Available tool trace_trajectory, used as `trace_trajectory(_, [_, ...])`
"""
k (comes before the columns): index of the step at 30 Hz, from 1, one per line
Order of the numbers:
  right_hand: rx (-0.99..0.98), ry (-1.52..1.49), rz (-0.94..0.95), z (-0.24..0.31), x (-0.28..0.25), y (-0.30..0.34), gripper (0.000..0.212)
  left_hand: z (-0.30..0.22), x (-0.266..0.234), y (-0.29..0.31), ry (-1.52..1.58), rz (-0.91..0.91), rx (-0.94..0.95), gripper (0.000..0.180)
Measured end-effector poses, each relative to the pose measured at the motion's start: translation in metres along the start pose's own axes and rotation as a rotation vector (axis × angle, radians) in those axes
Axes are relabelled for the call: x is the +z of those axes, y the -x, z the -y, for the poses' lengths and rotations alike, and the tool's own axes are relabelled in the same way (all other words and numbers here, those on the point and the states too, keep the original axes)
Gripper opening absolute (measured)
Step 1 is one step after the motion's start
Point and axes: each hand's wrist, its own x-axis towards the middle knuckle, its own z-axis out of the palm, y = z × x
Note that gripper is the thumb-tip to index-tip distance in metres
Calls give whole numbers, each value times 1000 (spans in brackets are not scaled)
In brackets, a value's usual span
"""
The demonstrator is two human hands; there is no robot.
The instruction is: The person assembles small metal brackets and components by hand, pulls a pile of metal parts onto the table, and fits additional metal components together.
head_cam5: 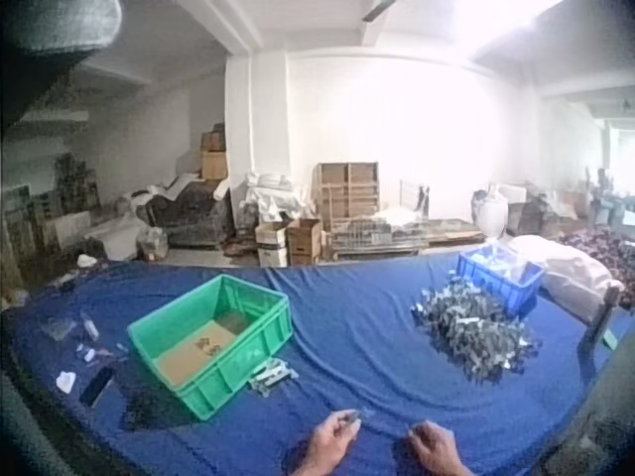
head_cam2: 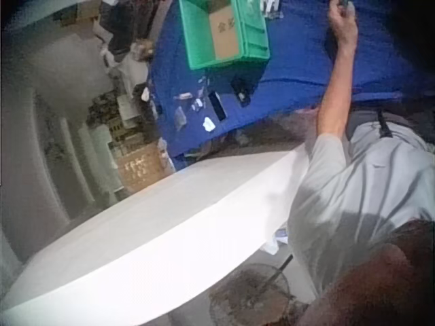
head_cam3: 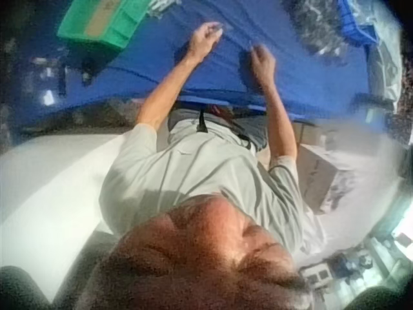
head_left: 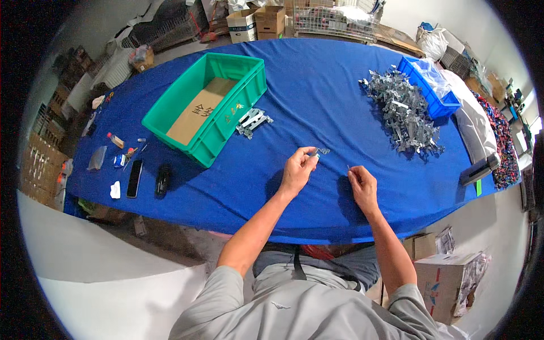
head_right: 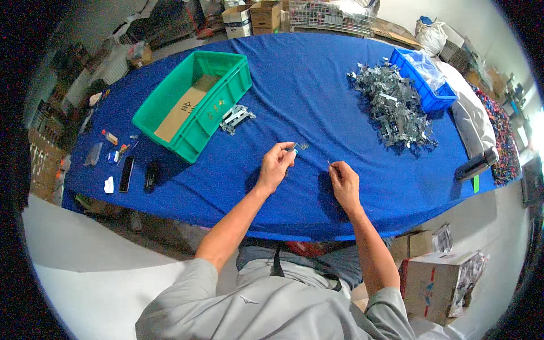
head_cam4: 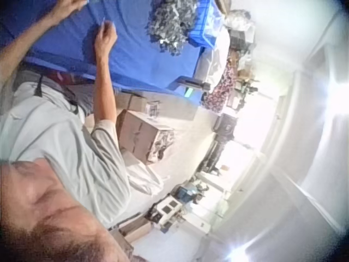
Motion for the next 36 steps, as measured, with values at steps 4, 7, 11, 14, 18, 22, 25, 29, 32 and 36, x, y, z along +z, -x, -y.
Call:
trace_trajectory(4, [18, 2, 11, 4, -3, 0, 12, -3, 3, 4, -157, 6, 22, 29])
trace_trajectory(7, [19, -19, 20, 6, -3, -1, 12, -6, 0, 5, -197, 33, 44, 32])
trace_trajectory(11, [54, -53, 48, 2, -7, -3, 12, -7, -2, -1, 18, 51, -25, 35])
trace_trajectory(14, [122, -120, 114, -7, -12, -6, 14, -1, -4, -2, 1, 114, -105, 41])
trace_trajectory(18, [262, -201, 234, -4, -22, -24, 17, 0, 0, -4, 62, 128, -152, 40])
trace_trajectory(22, [246, -305, 215, 7, -21, -47, 18, 0, 15, -14, 68, 95, -218, 38])
trace_trajectory(25, [210, -339, 162, 0, -18, -52, 18, 4, 31, -22, 70, 34, -210, 36])
trace_trajectory(29, [268, -389, 165, -8, -18, -51, 19, 8, 46, -23, 75, 27, -201, 33])
trace_trajectory(32, [212, -358, 168, -7, -21, -52, 19, 7, 49, -20, -3, 25, -113, 33])
trace_trajectory(36, [146, -276, 170, -8, -22, -51, 19, 5, 53, -17, -47, 30, -71, 32])
